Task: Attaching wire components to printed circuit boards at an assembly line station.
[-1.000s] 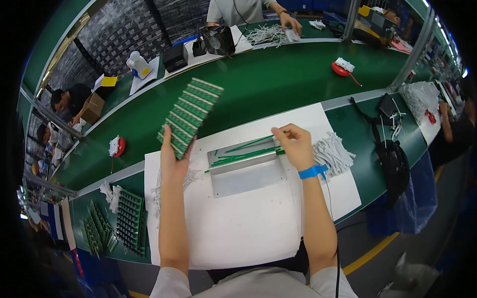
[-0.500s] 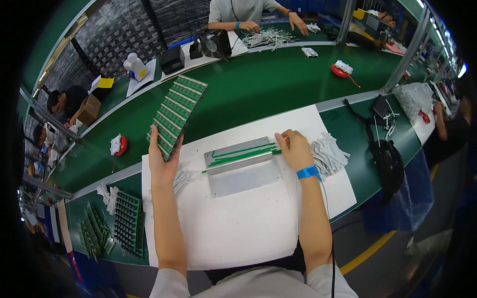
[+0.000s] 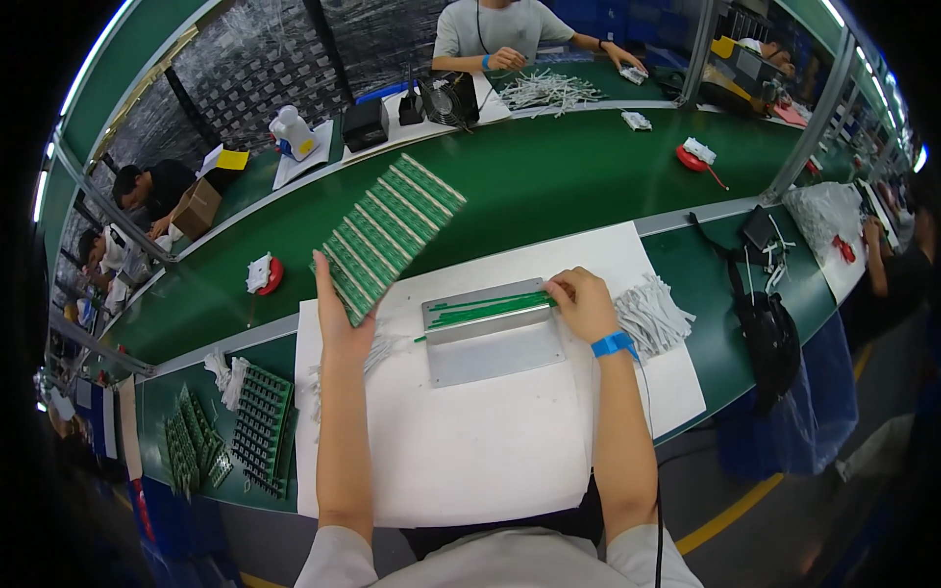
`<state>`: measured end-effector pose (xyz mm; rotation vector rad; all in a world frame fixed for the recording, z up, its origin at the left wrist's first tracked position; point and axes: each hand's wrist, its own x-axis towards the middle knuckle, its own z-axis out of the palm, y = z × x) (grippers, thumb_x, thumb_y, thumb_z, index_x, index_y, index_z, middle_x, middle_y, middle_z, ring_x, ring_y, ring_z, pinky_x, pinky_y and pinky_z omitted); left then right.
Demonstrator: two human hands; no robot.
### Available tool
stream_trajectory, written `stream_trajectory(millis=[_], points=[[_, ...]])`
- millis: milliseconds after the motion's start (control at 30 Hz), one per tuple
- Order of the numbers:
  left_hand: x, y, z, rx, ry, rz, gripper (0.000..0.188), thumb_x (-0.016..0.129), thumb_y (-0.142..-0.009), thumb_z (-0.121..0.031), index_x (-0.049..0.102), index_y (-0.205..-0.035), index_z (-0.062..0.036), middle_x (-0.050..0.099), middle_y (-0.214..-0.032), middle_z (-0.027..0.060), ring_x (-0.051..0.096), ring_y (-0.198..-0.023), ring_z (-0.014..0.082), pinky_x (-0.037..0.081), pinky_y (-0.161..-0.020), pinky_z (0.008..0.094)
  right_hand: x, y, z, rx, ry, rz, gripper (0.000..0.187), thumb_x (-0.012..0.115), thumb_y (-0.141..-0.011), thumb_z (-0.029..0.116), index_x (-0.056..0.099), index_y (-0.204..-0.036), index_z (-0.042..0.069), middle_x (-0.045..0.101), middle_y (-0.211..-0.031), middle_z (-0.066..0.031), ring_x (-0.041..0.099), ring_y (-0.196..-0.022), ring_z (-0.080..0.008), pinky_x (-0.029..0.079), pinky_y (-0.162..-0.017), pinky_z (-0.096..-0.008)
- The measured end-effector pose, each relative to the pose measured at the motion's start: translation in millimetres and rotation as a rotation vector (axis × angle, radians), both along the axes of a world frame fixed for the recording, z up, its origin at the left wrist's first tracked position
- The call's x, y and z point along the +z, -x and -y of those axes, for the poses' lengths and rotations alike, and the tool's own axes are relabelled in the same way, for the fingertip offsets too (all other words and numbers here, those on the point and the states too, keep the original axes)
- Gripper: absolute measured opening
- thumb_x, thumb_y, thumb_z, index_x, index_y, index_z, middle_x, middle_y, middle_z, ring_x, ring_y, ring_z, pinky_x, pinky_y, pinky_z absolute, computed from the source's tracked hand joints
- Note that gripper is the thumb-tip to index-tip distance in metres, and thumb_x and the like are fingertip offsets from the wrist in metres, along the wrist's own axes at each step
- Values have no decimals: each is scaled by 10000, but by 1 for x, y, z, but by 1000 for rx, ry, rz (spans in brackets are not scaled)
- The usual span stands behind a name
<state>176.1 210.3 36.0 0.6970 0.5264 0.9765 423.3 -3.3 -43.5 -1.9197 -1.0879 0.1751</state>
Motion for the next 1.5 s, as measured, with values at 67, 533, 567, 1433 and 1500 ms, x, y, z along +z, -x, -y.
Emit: stream_trajectory(millis=[67, 533, 567, 1433, 1500], points=[[11, 6, 28, -2, -29, -58, 626, 487, -1002, -547, 453, -1405, -69, 564, -1359, 68, 566, -1222, 194, 455, -1037, 357, 5, 0, 2, -88, -109, 46, 177, 662, -937, 140, 700, -941, -32, 681, -872, -142, 665, -753, -207, 520, -664, -303], [-85, 86, 176, -105, -127, -370, 529, 456, -1052, -443, 554, -1225, 47, 649, -1125, 97, 618, -1025, 159, 499, -893, 308, 0, 143, 96, 37, -300, -574, 361, 659, -958, 277, 642, -1137, -36, 679, -845, -85, 582, -632, -136, 462, -570, -267], [-90, 87, 175, -100, -417, -587, 523, 492, -1038, -427, 540, -1231, 57, 650, -1126, 117, 620, -1035, 193, 491, -910, 328, -10, 139, 98, 13, -242, -448, 331, 658, -956, 270, 664, -1071, -40, 676, -821, -107, 579, -626, -142, 457, -568, -280], [-78, 67, 220, -217, -1599, -1190, 869, 725, -835, -450, 357, -1454, 36, 246, -1473, 368, 248, -1357, 535, 212, -1123, 612, 10, -27, 109, -557, 487, 640, 331, 827, -725, 344, 724, -865, 62, 669, -957, -113, 618, -970, -290, 453, -828, -403], [-67, 65, 219, -326, -1630, -1243, 945, 717, -816, -513, 318, -1489, 18, 255, -1478, 374, 257, -1361, 538, 230, -1120, 602, 18, -26, 111, -513, 510, 688, 295, 815, -742, 326, 732, -829, 57, 674, -933, -110, 621, -968, -290, 451, -833, -396]])
